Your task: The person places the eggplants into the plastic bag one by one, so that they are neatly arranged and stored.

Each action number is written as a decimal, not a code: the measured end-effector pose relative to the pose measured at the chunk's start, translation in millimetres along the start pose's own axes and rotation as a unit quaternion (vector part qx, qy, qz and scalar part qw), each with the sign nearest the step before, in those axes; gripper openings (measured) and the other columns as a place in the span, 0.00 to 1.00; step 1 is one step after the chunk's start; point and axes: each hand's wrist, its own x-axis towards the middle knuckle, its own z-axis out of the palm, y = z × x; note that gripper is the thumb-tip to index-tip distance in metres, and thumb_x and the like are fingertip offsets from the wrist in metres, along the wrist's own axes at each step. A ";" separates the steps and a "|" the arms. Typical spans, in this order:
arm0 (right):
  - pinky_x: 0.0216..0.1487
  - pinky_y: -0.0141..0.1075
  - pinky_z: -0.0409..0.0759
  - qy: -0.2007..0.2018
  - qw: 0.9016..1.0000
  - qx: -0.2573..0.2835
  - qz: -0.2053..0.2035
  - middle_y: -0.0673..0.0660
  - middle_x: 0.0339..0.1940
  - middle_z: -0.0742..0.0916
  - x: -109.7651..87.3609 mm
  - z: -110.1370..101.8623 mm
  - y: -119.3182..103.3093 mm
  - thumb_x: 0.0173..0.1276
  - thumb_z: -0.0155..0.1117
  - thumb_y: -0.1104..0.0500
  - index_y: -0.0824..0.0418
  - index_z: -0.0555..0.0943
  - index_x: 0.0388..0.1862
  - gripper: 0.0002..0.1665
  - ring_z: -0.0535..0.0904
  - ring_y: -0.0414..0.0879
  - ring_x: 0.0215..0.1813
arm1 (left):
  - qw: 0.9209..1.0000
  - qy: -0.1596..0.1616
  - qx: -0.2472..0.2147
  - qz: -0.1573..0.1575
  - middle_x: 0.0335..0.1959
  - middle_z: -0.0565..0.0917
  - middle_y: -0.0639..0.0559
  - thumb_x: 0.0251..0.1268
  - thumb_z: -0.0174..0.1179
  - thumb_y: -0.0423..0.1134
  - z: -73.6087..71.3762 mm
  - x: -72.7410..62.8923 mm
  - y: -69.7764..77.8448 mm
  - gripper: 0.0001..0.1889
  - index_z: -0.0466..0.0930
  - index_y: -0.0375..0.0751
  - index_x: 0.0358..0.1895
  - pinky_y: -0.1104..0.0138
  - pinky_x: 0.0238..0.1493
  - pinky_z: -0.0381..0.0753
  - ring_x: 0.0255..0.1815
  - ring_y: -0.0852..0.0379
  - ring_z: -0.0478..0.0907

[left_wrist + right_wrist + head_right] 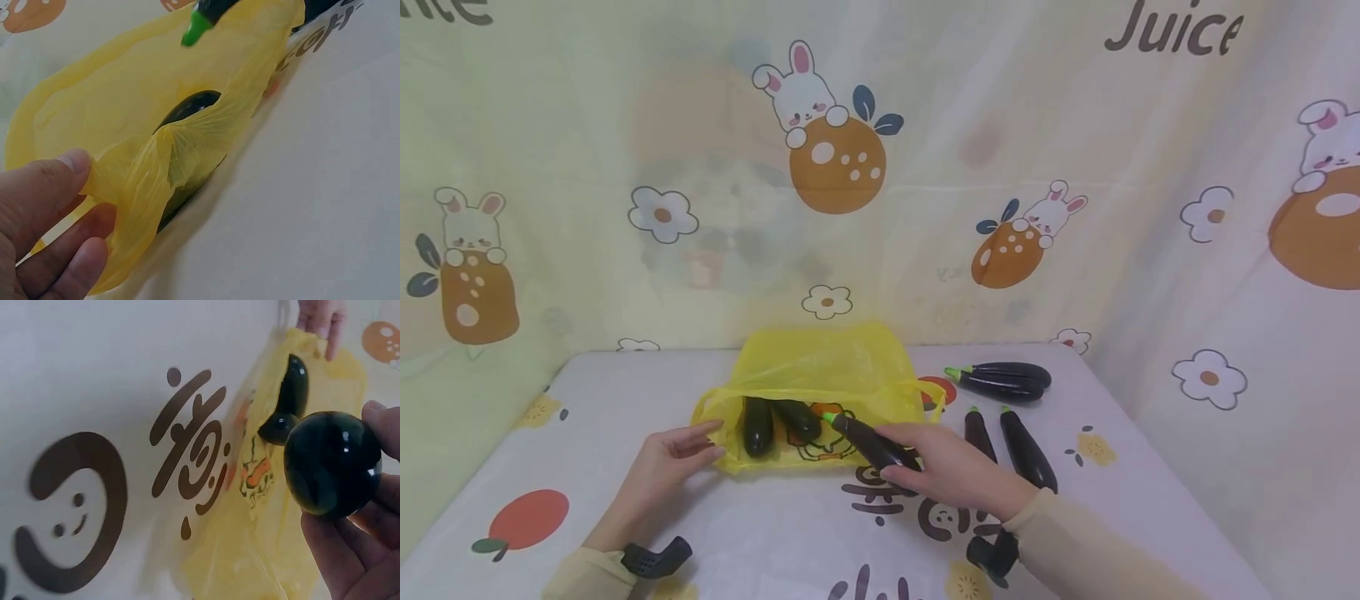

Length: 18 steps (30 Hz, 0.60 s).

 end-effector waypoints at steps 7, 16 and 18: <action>0.66 0.51 0.80 0.030 0.997 -0.073 -0.001 0.61 0.67 0.83 40.6 24.8 -1.8 0.73 0.67 0.52 0.67 0.73 0.72 0.34 0.81 0.55 0.67 | 1.000 0.002 -0.003 0.006 0.45 0.90 0.40 0.62 0.72 0.35 0.0 -0.8 1.9 0.23 0.83 0.34 0.61 0.74 0.43 0.85 0.44 0.58 0.89; 0.68 0.50 0.78 0.045 0.992 -0.118 0.029 0.64 0.68 0.82 80.8 49.0 -13.3 0.75 0.66 0.52 0.68 0.72 0.72 0.34 0.80 0.57 0.68 | 1.000 0.003 -0.005 0.013 0.46 0.90 0.39 0.63 0.72 0.35 -0.1 -1.0 1.0 0.23 0.83 0.34 0.61 0.73 0.44 0.85 0.45 0.56 0.89; 0.66 0.50 0.79 0.046 0.990 -0.126 0.032 0.64 0.66 0.83 88.4 52.8 -15.0 0.75 0.66 0.52 0.68 0.73 0.72 0.33 0.81 0.57 0.65 | 1.000 0.004 -0.005 0.011 0.45 0.90 0.39 0.62 0.72 0.34 0.1 -0.4 -0.2 0.22 0.83 0.34 0.60 0.72 0.43 0.86 0.44 0.55 0.89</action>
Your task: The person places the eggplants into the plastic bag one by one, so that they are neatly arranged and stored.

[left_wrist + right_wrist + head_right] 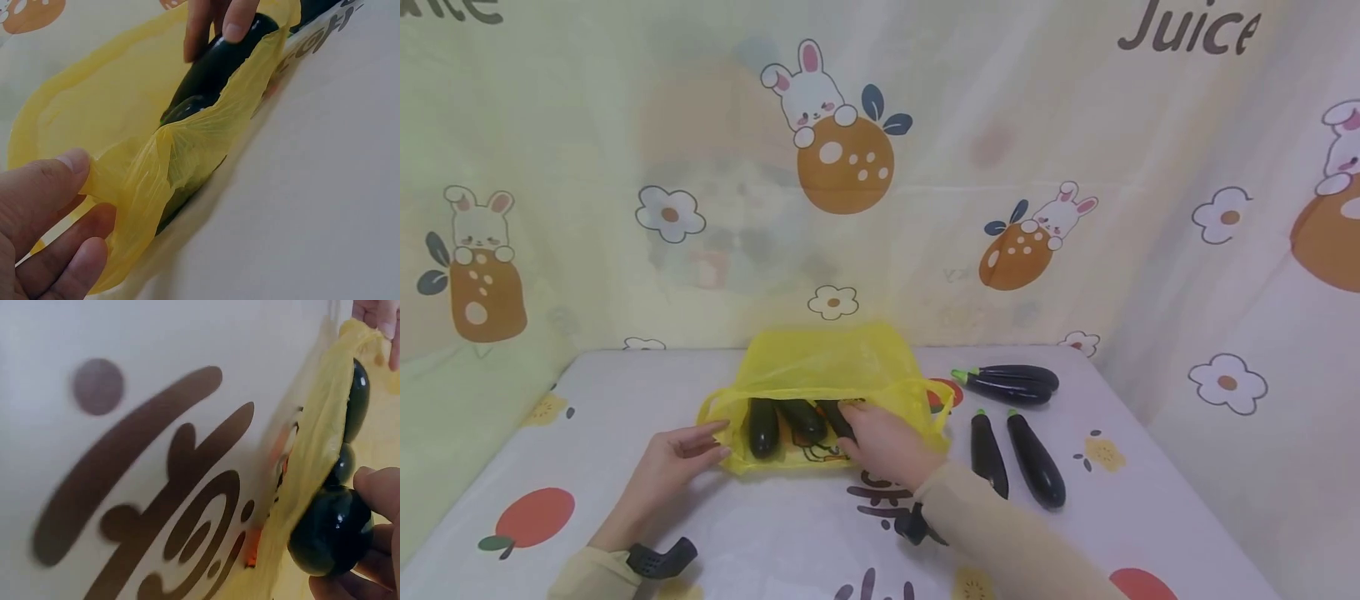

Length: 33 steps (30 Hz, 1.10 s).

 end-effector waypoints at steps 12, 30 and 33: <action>0.58 0.46 0.84 0.037 0.999 0.033 -0.018 0.59 0.62 0.85 27.6 19.8 -1.1 0.73 0.68 0.51 0.59 0.72 0.72 0.33 0.85 0.49 0.52 | 1.000 -0.004 -0.007 0.009 0.45 0.90 0.39 0.62 0.72 0.34 3.4 -0.8 2.8 0.22 0.83 0.34 0.60 0.73 0.44 0.85 0.45 0.55 0.89; 0.61 0.47 0.81 0.046 0.997 0.062 0.006 0.59 0.57 0.84 45.9 36.3 -6.8 0.76 0.64 0.49 0.60 0.75 0.66 0.26 0.84 0.51 0.57 | 1.000 -0.002 -0.010 0.009 0.44 0.90 0.39 0.61 0.72 0.34 1.6 0.0 0.3 0.23 0.83 0.34 0.60 0.75 0.42 0.84 0.43 0.56 0.89; 0.59 0.47 0.83 0.043 0.997 0.063 0.004 0.60 0.55 0.85 46.6 35.7 -8.7 0.77 0.63 0.48 0.60 0.75 0.66 0.26 0.85 0.50 0.53 | 1.000 0.000 -0.006 0.011 0.45 0.90 0.39 0.61 0.73 0.34 -0.6 0.0 0.0 0.23 0.84 0.34 0.60 0.75 0.42 0.84 0.44 0.56 0.89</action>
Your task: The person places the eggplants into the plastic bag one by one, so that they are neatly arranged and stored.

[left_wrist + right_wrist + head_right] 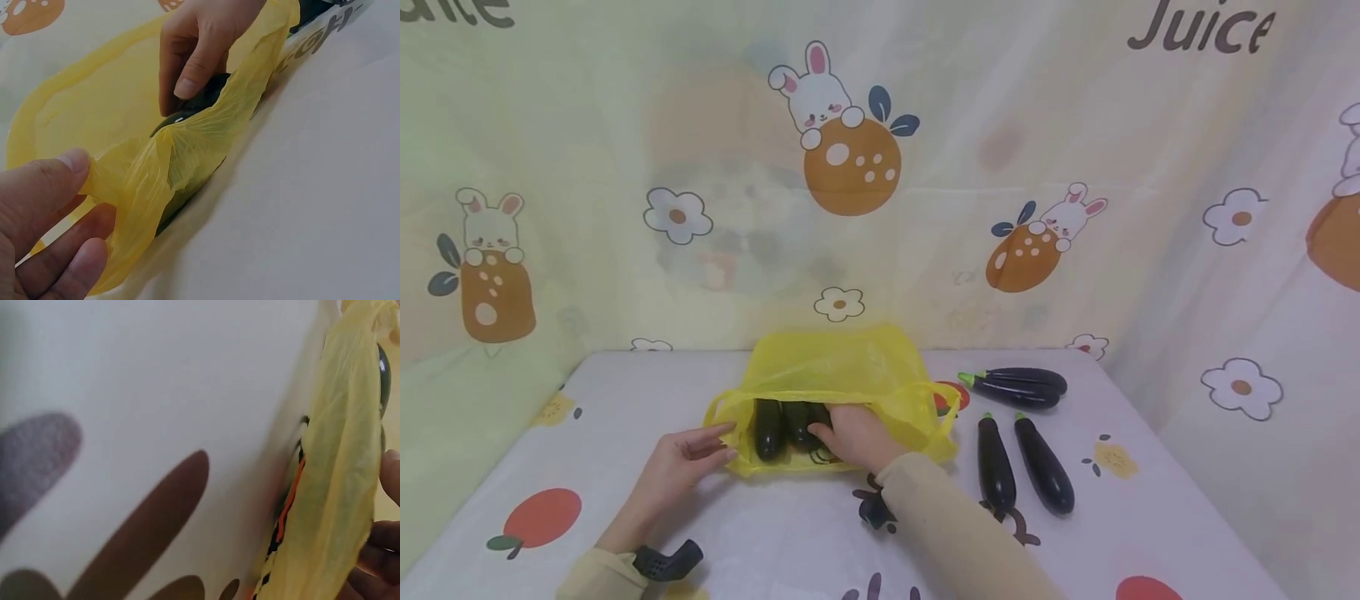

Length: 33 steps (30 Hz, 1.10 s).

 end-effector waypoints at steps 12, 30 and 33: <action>0.64 0.50 0.81 -0.024 0.999 0.036 -0.021 0.64 0.68 0.81 -19.1 -23.0 -4.6 0.77 0.63 0.51 0.64 0.70 0.76 0.34 0.82 0.58 0.63 | 1.000 -0.002 0.002 -0.001 0.45 0.90 0.39 0.61 0.73 0.35 1.1 1.4 -1.7 0.23 0.83 0.35 0.60 0.76 0.42 0.83 0.42 0.61 0.88; 0.63 0.50 0.82 -0.009 0.993 0.120 -0.019 0.61 0.66 0.84 -95.9 -93.4 34.3 0.74 0.66 0.50 0.64 0.79 0.68 0.29 0.83 0.57 0.63 | 1.000 -0.002 0.024 -0.017 0.47 0.90 0.40 0.62 0.73 0.37 0.5 -1.5 -0.1 0.23 0.83 0.36 0.61 0.76 0.44 0.83 0.45 0.59 0.89; 0.61 0.49 0.83 0.008 0.993 0.118 -0.010 0.62 0.65 0.85 -112.3 -108.8 48.9 0.73 0.67 0.51 0.65 0.79 0.67 0.28 0.84 0.58 0.61 | 1.000 -0.002 0.024 -0.018 0.47 0.90 0.40 0.62 0.73 0.37 0.7 -1.1 0.0 0.23 0.83 0.36 0.61 0.76 0.44 0.83 0.45 0.58 0.89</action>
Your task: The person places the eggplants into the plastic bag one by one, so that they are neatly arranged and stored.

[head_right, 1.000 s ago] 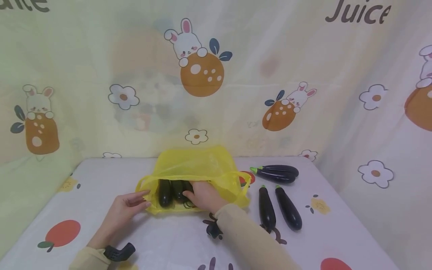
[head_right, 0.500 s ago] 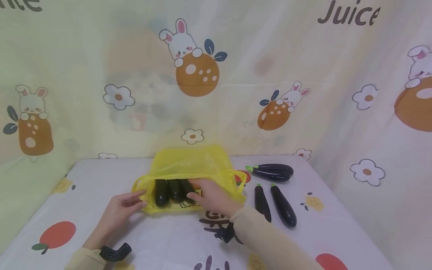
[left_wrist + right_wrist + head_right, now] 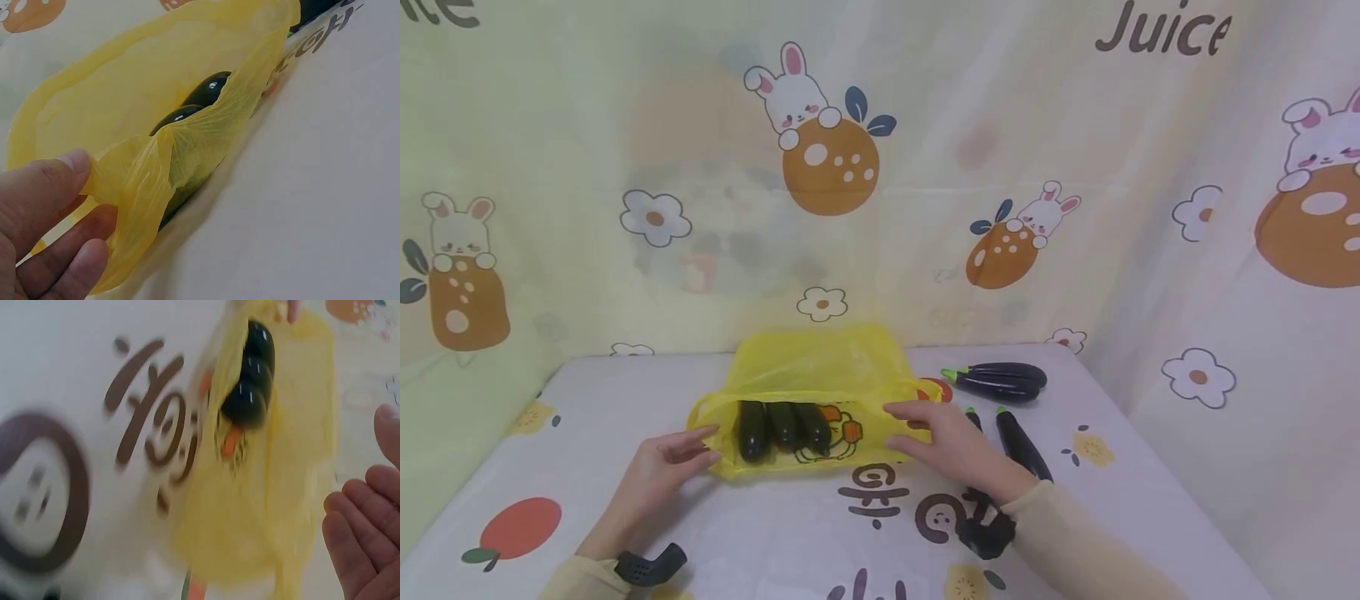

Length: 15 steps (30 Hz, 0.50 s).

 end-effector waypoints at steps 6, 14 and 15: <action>0.56 0.48 0.86 0.048 0.997 -0.028 0.058 0.64 0.62 0.86 -35.0 -35.9 23.8 0.71 0.70 0.55 0.66 0.80 0.65 0.27 0.86 0.58 0.57 | 1.000 0.001 -0.004 -0.001 0.47 0.90 0.40 0.62 0.72 0.37 -0.1 0.8 1.3 0.23 0.84 0.36 0.61 0.74 0.44 0.84 0.46 0.56 0.89; 0.55 0.46 0.86 0.083 0.987 -0.085 0.106 0.64 0.60 0.87 -76.5 -57.5 62.3 0.69 0.71 0.56 0.67 0.81 0.64 0.27 0.86 0.60 0.56 | 1.000 0.002 -0.001 -0.010 0.47 0.90 0.40 0.63 0.72 0.37 1.1 0.1 1.3 0.23 0.83 0.37 0.61 0.72 0.45 0.86 0.46 0.55 0.89; 0.55 0.46 0.86 0.087 0.986 -0.089 0.109 0.65 0.60 0.87 -80.7 -59.0 66.6 0.69 0.72 0.55 0.67 0.81 0.63 0.27 0.86 0.61 0.56 | 1.000 0.002 -0.002 -0.012 0.47 0.90 0.40 0.63 0.72 0.37 1.5 0.1 1.1 0.23 0.83 0.37 0.61 0.72 0.44 0.86 0.46 0.55 0.89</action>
